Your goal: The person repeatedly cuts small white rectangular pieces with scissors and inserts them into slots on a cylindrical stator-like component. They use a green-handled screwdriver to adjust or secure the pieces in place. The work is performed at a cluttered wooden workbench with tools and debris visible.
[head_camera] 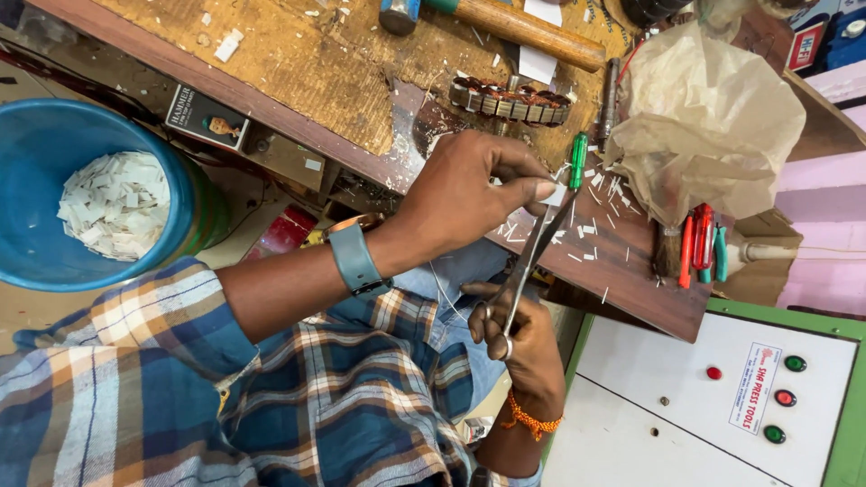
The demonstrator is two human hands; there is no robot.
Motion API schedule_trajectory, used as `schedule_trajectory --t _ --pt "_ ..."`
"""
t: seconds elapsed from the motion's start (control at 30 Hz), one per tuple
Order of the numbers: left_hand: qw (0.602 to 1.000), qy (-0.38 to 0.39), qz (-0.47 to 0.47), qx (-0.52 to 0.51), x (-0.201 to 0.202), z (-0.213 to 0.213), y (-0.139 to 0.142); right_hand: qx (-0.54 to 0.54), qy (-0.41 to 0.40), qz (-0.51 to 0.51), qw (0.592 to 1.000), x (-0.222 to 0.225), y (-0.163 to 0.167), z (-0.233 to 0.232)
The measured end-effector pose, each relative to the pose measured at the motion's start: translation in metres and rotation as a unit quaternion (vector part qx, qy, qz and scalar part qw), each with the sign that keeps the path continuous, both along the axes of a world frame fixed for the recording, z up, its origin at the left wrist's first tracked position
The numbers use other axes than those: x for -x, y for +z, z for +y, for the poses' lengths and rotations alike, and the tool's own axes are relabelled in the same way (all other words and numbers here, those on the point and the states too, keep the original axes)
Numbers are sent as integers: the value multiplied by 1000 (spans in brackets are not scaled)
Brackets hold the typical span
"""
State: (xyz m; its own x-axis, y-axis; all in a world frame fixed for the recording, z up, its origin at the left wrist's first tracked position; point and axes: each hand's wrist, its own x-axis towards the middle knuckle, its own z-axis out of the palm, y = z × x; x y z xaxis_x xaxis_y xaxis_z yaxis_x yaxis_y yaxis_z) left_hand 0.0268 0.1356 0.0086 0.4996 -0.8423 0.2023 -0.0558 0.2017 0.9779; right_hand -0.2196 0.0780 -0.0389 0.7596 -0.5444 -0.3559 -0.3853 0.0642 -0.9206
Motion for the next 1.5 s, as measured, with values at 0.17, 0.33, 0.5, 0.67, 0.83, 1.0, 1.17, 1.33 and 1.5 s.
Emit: schedule_trajectory --t 0.17,0.33,0.5,0.67,0.83,1.0,1.17,1.33,1.5 --pt "996 -19 50 -77 -2 3 3 -14 6 36 999 -1 5 4" --pt "997 -11 34 -61 -4 4 -1 -13 -16 64 998 -1 7 8" --pt "997 -36 31 -57 -6 1 -2 8 -3 28 1000 4 6 8" --pt "997 -37 33 -52 -3 -1 1 25 36 -35 998 9 2 8" --pt "998 -31 14 -61 -6 -1 0 20 3 1 1000 10 0 7" --pt "998 -42 6 -48 -10 -2 -1 11 -17 -1 1000 16 -10 8" --pt "989 -97 65 -86 -10 -4 0 -13 -13 -50 999 27 -20 9" --pt "974 -153 118 -114 -7 2 -5 107 -25 150 983 38 20 -41" --pt "949 -189 199 -155 2 18 -27 336 -14 269 903 27 50 -108"
